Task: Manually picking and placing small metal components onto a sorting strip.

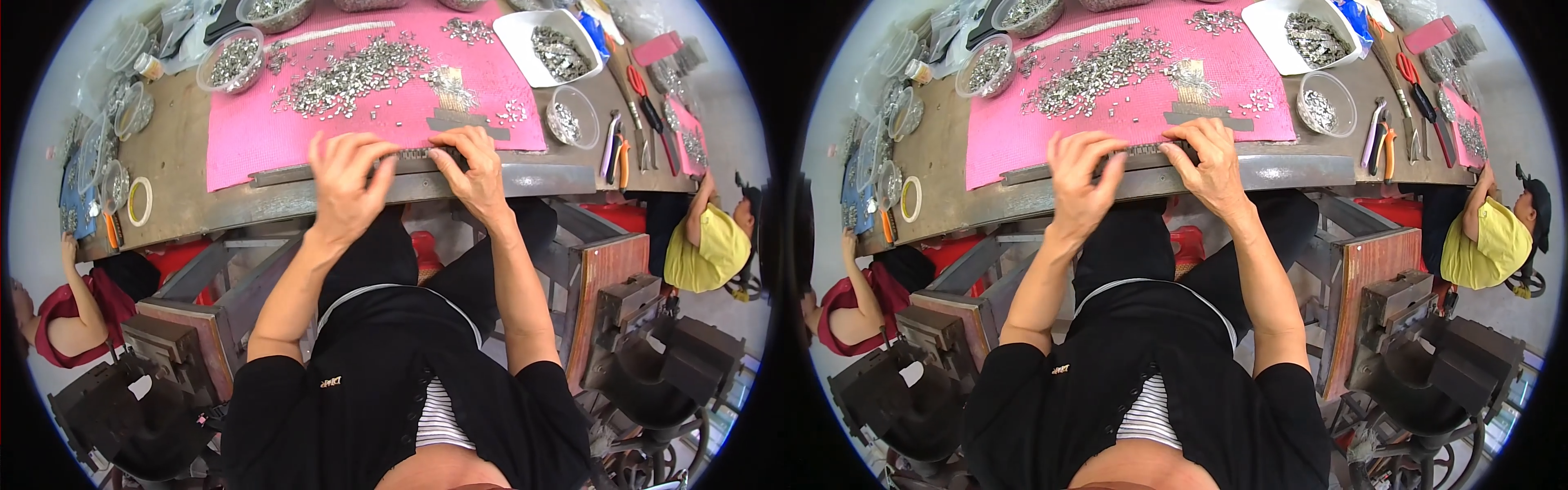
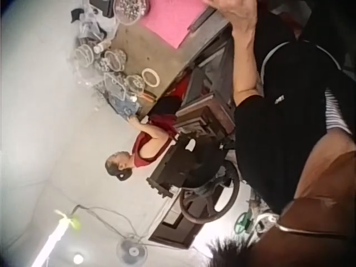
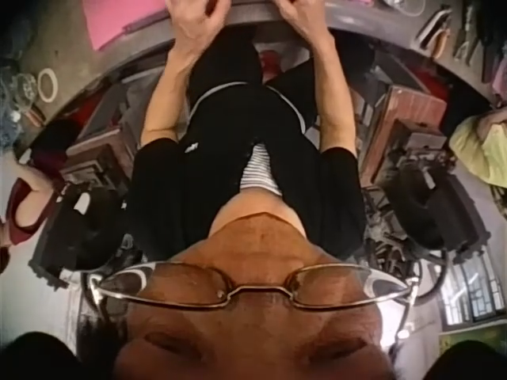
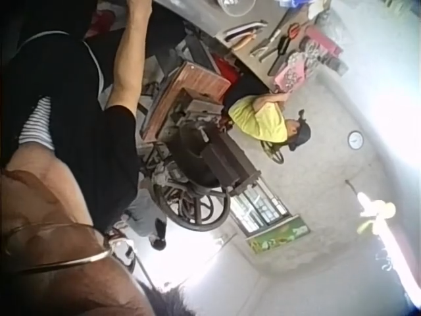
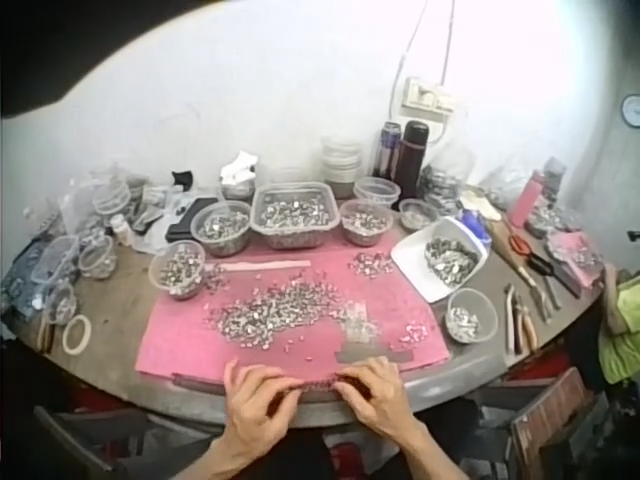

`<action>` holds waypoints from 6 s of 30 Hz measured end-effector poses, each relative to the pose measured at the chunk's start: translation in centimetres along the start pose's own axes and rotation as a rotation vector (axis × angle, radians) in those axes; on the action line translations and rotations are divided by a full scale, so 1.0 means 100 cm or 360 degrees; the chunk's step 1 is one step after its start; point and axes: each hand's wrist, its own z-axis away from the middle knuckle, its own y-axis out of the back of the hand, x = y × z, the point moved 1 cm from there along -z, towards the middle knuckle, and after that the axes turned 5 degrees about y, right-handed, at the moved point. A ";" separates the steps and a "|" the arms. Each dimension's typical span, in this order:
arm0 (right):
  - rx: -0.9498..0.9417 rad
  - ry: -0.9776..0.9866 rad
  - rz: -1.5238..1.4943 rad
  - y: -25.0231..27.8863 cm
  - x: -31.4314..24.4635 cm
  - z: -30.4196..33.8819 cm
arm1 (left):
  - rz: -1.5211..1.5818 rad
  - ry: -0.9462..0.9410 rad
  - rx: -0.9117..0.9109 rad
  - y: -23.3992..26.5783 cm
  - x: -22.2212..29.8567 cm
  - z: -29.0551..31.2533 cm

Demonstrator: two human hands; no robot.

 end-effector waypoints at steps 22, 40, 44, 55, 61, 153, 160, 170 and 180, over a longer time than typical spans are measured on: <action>0.0516 -0.0188 -0.0137 0.002 -0.001 0.006 | 0.0164 -0.0098 -0.0190 0.095 0.011 -0.002; 0.0505 -0.0346 -0.0469 0.009 -0.022 0.036 | -0.0102 -0.0168 -0.0155 -0.019 0.013 0.010; 0.0294 -0.0203 -0.0234 0.015 -0.016 0.008 | -0.0034 -0.0057 -0.0058 -0.024 0.019 0.013; -0.0154 0.0307 0.0411 -0.047 0.033 -0.089 | 0.0130 0.0014 -0.0114 -0.014 0.020 0.000; -0.0158 0.0383 0.0485 -0.040 0.028 -0.087 | -0.0212 -0.0134 -0.0014 -0.019 -0.037 -0.077; -0.0455 0.0016 0.0265 0.002 0.015 -0.054 | -0.0139 -0.0543 -0.0551 -0.025 -0.033 -0.073; -0.0392 0.0214 0.0236 0.002 0.015 -0.050 | -0.0057 -0.0445 -0.0620 -0.032 -0.034 -0.072; -0.0273 -0.0363 -0.0243 0.012 0.000 -0.034 | 0.0117 -0.0389 -0.0364 -0.015 -0.010 -0.057; -0.0073 -0.0226 -0.0343 -0.006 -0.015 0.007 | 0.0238 -0.0110 -0.0202 -0.012 0.003 -0.021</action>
